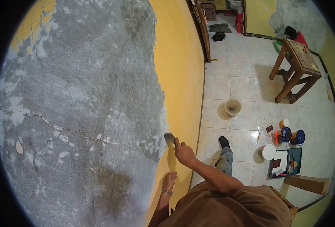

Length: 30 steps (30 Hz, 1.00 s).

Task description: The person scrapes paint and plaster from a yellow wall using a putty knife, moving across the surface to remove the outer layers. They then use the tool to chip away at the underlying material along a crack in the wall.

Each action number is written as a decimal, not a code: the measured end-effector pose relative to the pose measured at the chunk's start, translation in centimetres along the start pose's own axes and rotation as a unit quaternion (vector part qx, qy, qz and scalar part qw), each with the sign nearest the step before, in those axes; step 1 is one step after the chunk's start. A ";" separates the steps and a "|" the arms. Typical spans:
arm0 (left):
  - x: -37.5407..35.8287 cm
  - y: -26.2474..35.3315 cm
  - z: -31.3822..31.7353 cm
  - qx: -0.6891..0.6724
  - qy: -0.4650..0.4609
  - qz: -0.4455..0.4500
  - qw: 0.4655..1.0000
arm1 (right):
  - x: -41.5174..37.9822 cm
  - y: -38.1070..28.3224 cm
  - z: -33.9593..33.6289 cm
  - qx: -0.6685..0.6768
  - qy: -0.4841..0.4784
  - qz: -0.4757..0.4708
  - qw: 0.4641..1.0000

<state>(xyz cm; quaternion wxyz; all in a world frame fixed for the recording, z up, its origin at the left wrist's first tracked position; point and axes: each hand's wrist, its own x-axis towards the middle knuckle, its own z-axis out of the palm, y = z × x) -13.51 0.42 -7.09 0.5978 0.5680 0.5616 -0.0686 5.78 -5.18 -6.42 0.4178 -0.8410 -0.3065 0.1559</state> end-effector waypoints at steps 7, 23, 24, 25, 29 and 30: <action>-2.8 -0.3 -1.0 -0.004 -0.001 0.025 1.000 | 6.8 2.6 -1.3 -0.006 0.051 -0.004 0.999; 0.7 13.2 3.3 -0.120 -0.085 0.161 0.976 | 0.9 1.6 -2.8 0.249 0.015 -0.092 0.964; 0.5 15.3 4.2 -0.097 -0.111 0.155 0.977 | -1.2 1.5 -2.6 0.246 -0.020 -0.063 0.967; 0.4 16.7 4.9 -0.074 -0.137 0.149 0.976 | -2.4 2.1 -1.1 0.238 0.013 -0.081 0.968; 4.7 16.3 7.9 -0.107 -0.046 0.157 0.981 | -4.0 1.4 -2.2 0.200 -0.002 -0.037 0.979; 5.0 16.2 8.7 -0.106 -0.045 0.156 0.981 | -3.7 1.0 -3.3 0.184 -0.029 -0.007 0.982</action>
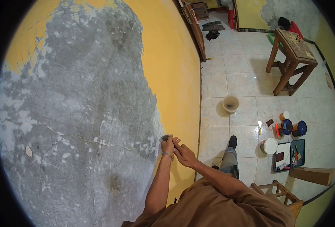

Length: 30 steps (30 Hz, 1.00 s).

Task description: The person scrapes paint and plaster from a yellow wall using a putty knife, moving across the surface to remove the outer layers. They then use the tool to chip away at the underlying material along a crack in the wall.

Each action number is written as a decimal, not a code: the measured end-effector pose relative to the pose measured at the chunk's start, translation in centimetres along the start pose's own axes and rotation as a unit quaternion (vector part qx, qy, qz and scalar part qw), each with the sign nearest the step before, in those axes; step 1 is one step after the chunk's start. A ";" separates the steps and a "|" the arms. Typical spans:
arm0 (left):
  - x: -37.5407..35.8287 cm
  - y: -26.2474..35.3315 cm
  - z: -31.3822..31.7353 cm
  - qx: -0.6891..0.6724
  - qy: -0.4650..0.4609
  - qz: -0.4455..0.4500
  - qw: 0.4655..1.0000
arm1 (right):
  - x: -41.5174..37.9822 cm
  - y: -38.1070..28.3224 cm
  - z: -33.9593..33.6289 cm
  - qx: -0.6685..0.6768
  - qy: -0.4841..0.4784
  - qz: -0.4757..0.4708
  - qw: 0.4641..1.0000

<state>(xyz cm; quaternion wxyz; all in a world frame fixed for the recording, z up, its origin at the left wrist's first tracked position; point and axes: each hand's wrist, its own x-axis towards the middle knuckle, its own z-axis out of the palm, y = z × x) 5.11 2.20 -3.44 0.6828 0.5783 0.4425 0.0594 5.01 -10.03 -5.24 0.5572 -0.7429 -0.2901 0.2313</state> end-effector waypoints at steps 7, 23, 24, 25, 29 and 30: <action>2.2 -1.8 0.0 -0.112 0.103 -0.023 0.988 | 1.8 1.8 1.2 -0.040 -0.001 -0.016 0.999; 3.1 0.4 0.6 -0.099 0.124 0.021 0.987 | 3.5 0.4 0.4 -0.081 -0.022 0.016 0.996; 3.8 0.6 1.1 -0.080 0.107 0.023 0.991 | 4.2 0.8 0.0 -0.081 -0.022 0.016 0.996; 3.5 1.3 2.2 -0.077 0.134 0.026 0.988 | 5.0 1.1 -0.6 -0.068 -0.029 0.019 0.997; 2.9 -0.9 0.3 -0.131 0.150 0.023 0.980 | 2.9 0.9 0.2 -0.049 -0.006 -0.015 0.999; 2.0 -1.5 -0.6 -0.145 0.139 0.001 0.980 | 1.7 0.9 1.0 -0.053 0.012 -0.038 0.998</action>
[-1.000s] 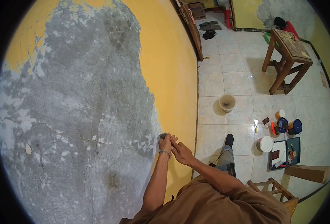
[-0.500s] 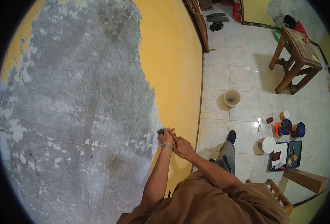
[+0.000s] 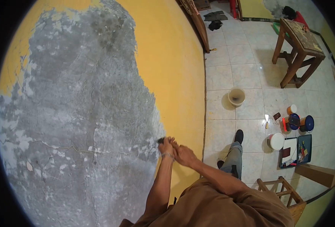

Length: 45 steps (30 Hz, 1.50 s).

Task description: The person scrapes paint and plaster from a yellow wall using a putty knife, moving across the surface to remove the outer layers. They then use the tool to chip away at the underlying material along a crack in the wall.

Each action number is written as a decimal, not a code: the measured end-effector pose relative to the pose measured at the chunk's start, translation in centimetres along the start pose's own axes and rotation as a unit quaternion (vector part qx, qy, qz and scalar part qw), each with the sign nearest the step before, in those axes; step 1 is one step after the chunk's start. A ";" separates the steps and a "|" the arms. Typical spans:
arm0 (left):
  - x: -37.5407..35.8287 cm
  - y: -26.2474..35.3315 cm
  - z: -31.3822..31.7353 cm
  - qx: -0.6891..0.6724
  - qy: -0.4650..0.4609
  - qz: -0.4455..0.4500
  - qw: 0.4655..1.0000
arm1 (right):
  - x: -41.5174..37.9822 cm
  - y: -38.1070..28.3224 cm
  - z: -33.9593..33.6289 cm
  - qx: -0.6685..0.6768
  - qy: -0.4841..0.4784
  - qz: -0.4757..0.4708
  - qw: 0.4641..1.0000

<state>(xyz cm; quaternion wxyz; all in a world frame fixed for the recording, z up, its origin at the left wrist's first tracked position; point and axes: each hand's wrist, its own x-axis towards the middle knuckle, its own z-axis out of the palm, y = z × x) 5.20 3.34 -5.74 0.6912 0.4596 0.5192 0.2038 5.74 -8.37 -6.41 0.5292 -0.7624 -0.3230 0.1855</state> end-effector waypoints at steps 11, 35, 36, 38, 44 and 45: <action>-1.2 -0.6 0.2 0.067 -0.047 -0.015 0.997 | 0.5 0.9 0.2 0.051 -0.004 0.053 0.997; -14.2 -3.9 -16.5 0.172 -0.055 -0.050 0.982 | 2.9 -0.5 -1.0 0.002 -0.049 0.074 0.996; -14.1 -3.8 -16.4 0.173 -0.056 -0.053 0.982 | 2.9 -0.8 -1.5 0.001 -0.049 0.077 0.996; -13.9 -3.4 -15.8 0.185 -0.075 -0.030 0.979 | 2.6 -1.9 -2.3 0.060 -0.043 0.107 0.991; -10.7 0.4 -11.0 0.177 -0.149 -0.003 0.973 | 4.5 -0.6 0.1 0.044 0.023 0.107 0.993; -9.2 1.1 -9.9 0.166 -0.145 -0.002 0.975 | 5.2 -0.8 -1.1 0.049 0.018 0.132 0.990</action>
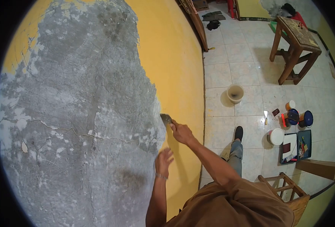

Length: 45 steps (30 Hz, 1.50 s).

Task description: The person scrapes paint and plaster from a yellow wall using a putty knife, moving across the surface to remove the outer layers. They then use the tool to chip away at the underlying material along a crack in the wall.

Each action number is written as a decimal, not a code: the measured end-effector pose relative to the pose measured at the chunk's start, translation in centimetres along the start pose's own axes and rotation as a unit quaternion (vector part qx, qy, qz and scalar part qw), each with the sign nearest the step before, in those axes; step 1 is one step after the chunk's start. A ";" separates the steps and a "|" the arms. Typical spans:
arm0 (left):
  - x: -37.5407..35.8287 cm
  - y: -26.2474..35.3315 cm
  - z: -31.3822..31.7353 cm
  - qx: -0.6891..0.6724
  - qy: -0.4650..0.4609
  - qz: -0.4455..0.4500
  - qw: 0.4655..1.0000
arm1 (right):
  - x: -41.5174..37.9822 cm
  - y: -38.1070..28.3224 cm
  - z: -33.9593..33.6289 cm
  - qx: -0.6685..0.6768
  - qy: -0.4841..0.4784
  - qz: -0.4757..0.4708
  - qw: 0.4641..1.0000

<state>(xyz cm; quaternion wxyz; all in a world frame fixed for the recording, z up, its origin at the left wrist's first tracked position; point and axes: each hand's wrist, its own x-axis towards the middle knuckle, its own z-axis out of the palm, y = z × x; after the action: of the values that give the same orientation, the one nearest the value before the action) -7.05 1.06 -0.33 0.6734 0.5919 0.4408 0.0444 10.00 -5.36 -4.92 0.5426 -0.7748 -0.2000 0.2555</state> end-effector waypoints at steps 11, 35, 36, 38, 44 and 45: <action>12.4 3.2 5.2 -0.123 0.011 -0.060 0.991 | -4.3 0.7 2.7 -0.019 0.006 -0.066 0.998; 13.2 5.0 8.2 -0.096 0.110 -0.027 0.989 | -3.4 1.8 -0.6 0.112 -0.090 -0.067 0.987; 13.0 5.1 8.2 -0.095 0.108 -0.028 0.989 | -3.9 1.3 -0.5 0.086 -0.069 -0.057 0.992; 12.8 5.3 8.2 -0.118 0.108 -0.037 0.986 | -4.3 1.1 0.2 0.050 -0.020 -0.065 0.996; 14.6 4.9 8.5 -0.155 0.112 -0.060 0.980 | -2.8 0.1 -1.4 0.050 -0.011 -0.087 0.995; 15.1 4.7 8.6 -0.158 0.112 -0.059 0.979 | -2.4 0.2 -1.5 0.048 -0.012 -0.089 0.995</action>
<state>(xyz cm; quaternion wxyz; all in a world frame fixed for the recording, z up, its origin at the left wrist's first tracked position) 9.83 4.68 -5.31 0.7060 0.4421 0.5354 0.1395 9.06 -7.95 -4.28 0.5970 -0.7241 -0.2624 0.2247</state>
